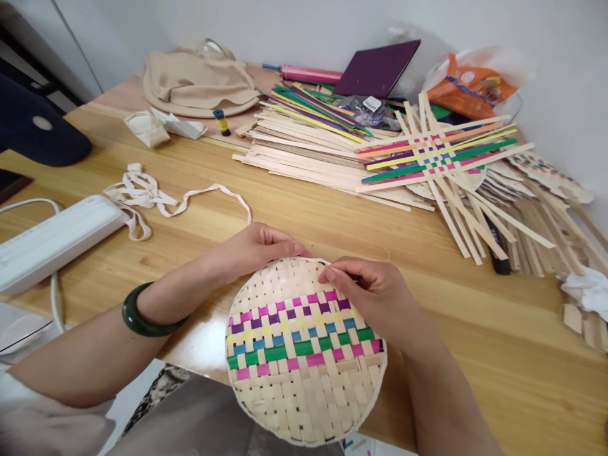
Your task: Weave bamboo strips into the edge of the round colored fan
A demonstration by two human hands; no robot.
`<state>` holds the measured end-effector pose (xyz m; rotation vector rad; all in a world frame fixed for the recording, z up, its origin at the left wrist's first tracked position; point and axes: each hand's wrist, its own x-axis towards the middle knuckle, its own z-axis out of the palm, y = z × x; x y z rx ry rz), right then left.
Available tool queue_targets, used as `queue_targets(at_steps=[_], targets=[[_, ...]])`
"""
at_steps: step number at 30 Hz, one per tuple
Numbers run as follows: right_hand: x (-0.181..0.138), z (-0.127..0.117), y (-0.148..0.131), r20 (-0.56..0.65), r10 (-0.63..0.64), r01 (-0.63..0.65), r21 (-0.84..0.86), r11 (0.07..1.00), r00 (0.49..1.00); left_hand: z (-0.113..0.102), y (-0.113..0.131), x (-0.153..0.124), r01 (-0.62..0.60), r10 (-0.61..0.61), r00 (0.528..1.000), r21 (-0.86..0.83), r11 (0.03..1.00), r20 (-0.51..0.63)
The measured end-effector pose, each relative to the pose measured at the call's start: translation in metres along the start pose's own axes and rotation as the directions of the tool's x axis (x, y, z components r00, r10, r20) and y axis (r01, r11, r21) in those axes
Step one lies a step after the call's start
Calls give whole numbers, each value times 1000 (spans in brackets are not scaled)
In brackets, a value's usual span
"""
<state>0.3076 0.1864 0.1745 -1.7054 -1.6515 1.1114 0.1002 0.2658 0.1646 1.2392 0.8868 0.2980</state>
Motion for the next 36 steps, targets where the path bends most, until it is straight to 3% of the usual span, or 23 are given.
queue_targets(at_steps=[8,15,30,36], targets=[[-1,7,2,-31,-15,15,10,1000,999,4,-3,3,49,-54,998,-111,993,-40],[0,10,0,-55,-47,46,-17,999,997,3,-5,5,95,-101,994,-112,989,-45],[-1,13,0,-99,-98,96,-25,995,990,4,-4,4,77,-81,994,-55,996,-77],[2,7,5,-210,-110,143,153,978,972,4,0,2,87,-96,989,-74,993,-116]])
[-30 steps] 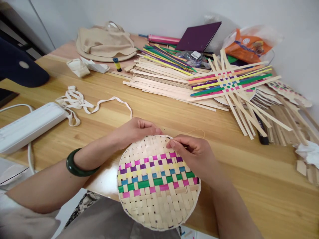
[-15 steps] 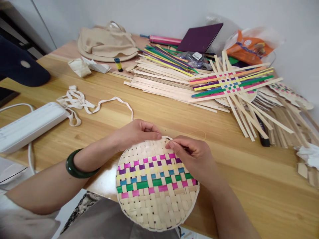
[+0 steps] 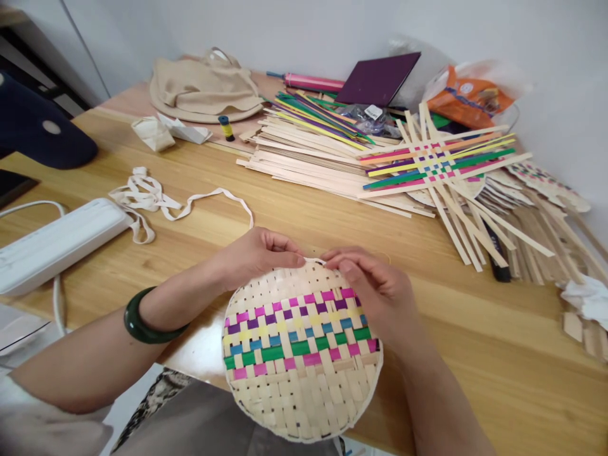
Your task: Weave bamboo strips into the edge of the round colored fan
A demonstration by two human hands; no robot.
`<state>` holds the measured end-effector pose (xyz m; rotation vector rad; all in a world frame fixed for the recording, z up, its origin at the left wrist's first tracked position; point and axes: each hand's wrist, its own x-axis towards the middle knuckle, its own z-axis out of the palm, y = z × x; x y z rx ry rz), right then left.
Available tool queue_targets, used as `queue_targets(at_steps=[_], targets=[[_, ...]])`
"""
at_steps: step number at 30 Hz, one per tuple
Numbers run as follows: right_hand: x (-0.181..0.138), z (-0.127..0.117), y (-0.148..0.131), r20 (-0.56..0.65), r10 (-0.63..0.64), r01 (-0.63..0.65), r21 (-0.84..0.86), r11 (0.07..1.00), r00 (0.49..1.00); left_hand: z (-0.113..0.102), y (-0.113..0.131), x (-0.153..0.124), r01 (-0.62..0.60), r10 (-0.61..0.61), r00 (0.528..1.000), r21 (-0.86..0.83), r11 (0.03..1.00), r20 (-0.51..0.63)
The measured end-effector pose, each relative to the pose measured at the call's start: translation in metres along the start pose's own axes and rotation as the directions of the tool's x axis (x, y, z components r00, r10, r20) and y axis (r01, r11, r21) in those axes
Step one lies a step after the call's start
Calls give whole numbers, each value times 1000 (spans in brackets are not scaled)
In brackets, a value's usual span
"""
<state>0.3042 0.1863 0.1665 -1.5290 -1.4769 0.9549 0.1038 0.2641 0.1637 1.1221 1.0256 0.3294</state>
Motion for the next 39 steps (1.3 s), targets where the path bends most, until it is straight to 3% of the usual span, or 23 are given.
queue_targets(at_steps=[3,5,8,11,17,30,39], targets=[[4,-8,5,-130,61,-44,133,990,990,1,0,-2,-6,6,1000,-3,1000,31],[6,-12,7,-133,115,-91,180,980,984,2,-1,-2,-14,14,998,1,1000,60],[7,-13,8,25,166,-168,193,967,986,2,-1,-2,-21,20,996,15,1000,90],[7,-10,6,167,240,-272,204,940,956,2,-1,-3,-24,23,993,11,1000,118],[7,-6,0,282,352,-405,158,900,892,2,1,-5,-36,33,991,23,999,129],[5,-6,-3,359,344,-413,135,901,868,2,1,-6,-31,24,990,50,998,139],[5,-6,-1,339,347,-404,113,908,875,2,0,-4,-30,24,988,41,999,151]])
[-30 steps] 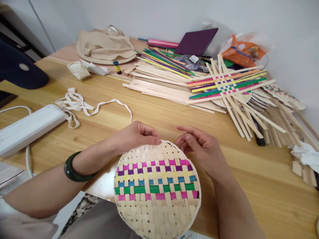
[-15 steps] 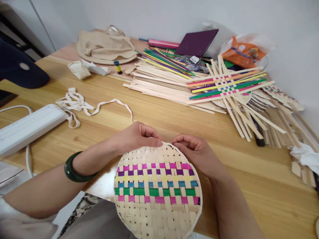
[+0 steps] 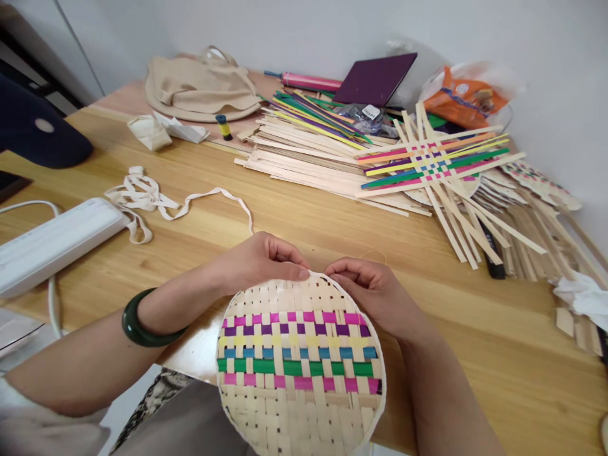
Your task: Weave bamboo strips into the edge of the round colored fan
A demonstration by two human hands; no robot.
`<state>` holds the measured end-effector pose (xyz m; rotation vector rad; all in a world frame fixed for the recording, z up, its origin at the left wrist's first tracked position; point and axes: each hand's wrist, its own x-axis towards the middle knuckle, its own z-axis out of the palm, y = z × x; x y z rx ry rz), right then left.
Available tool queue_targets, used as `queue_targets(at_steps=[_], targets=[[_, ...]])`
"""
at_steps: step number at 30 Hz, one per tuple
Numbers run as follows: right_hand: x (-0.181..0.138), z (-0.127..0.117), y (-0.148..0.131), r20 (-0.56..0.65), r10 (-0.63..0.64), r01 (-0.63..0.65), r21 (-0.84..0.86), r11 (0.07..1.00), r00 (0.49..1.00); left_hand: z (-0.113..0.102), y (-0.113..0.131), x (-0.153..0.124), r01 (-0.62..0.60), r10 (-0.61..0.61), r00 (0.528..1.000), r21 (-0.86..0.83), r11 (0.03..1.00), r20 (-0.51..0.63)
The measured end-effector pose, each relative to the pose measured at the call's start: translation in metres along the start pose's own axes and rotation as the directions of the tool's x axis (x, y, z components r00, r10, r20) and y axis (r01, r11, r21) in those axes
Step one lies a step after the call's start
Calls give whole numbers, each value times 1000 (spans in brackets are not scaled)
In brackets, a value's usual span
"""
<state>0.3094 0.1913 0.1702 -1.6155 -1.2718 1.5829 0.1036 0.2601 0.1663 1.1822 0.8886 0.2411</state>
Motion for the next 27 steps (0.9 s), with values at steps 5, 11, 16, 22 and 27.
queue_targets(at_steps=[5,11,16,22,27], targets=[[0,-1,1,-11,-20,19,-12,1000,1000,-1,-1,0,-2,2,1000,-7,1000,5],[-3,5,-4,-44,28,-27,25,999,999,0,-1,-1,-5,6,1000,-39,999,12],[-2,9,-5,-32,89,-86,91,992,996,0,-3,1,2,3,999,-110,994,40],[0,11,-4,-34,7,-7,-15,1000,999,-1,-7,4,-17,20,999,-68,998,48],[0,9,-5,-44,-4,4,2,1000,999,-1,-8,4,-14,16,999,-61,998,33]])
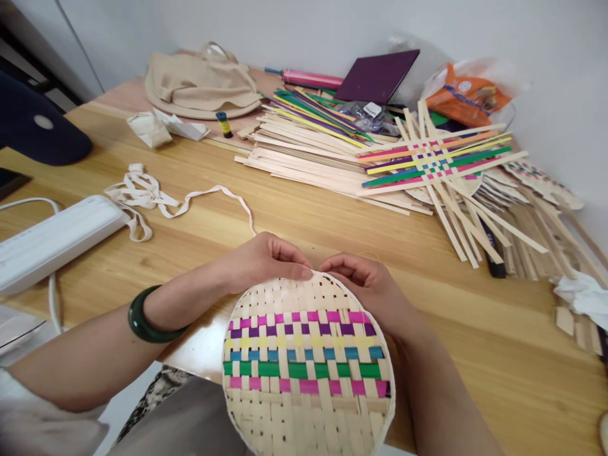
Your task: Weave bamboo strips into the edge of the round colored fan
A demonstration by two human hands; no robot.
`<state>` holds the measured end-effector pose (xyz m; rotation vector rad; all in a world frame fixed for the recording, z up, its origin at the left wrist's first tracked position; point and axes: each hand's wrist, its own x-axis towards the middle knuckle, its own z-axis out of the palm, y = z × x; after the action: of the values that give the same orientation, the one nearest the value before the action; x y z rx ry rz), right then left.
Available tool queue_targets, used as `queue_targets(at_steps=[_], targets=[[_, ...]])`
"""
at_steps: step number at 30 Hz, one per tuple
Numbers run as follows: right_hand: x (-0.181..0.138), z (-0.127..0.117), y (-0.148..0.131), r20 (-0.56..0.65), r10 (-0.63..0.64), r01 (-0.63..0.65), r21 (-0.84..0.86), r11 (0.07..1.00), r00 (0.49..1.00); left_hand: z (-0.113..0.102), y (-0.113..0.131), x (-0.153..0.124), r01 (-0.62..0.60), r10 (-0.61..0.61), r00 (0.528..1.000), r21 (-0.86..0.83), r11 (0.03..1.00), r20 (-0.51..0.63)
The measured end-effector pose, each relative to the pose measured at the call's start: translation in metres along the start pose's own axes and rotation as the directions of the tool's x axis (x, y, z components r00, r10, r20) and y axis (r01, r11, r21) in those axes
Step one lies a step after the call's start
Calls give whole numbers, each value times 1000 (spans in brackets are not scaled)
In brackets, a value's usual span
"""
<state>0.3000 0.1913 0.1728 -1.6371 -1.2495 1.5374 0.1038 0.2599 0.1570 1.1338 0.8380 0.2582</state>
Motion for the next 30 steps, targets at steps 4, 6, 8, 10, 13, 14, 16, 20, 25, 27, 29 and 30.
queue_targets(at_steps=[4,6,8,10,13,14,16,20,25,27,29,30], targets=[[2,-4,3,-29,-2,3,30,1000,1000,1,1,0,3,-3,1000,-8,1000,-27],[2,-4,3,-17,-21,21,26,999,1000,2,1,0,10,-10,1000,-12,1000,-25],[2,-4,4,11,-35,35,-2,999,999,3,1,0,22,-23,1000,-9,1000,-16],[3,-7,5,21,-54,56,-60,997,998,3,0,0,24,-24,1000,-8,1000,-16],[6,-14,8,-101,-229,206,-199,958,968,2,0,0,13,-13,998,-2,1000,-64],[7,-16,10,-157,-339,293,-257,921,928,2,1,0,10,-9,996,11,1000,-86],[7,-18,10,-219,-564,455,-398,797,796,2,2,0,4,3,993,53,999,-121],[6,-9,8,-45,-805,565,-689,454,591,3,4,-1,2,15,988,109,994,-153],[8,3,7,163,-857,556,-815,163,489,5,2,0,-21,33,994,119,993,-105],[8,7,6,165,-854,553,-818,162,494,5,2,0,-27,41,994,138,990,-97],[6,11,5,126,-861,575,-790,213,493,5,1,1,-23,39,994,157,987,-100],[4,13,3,86,-867,597,-758,262,490,4,1,2,-18,37,993,166,986,-112]])
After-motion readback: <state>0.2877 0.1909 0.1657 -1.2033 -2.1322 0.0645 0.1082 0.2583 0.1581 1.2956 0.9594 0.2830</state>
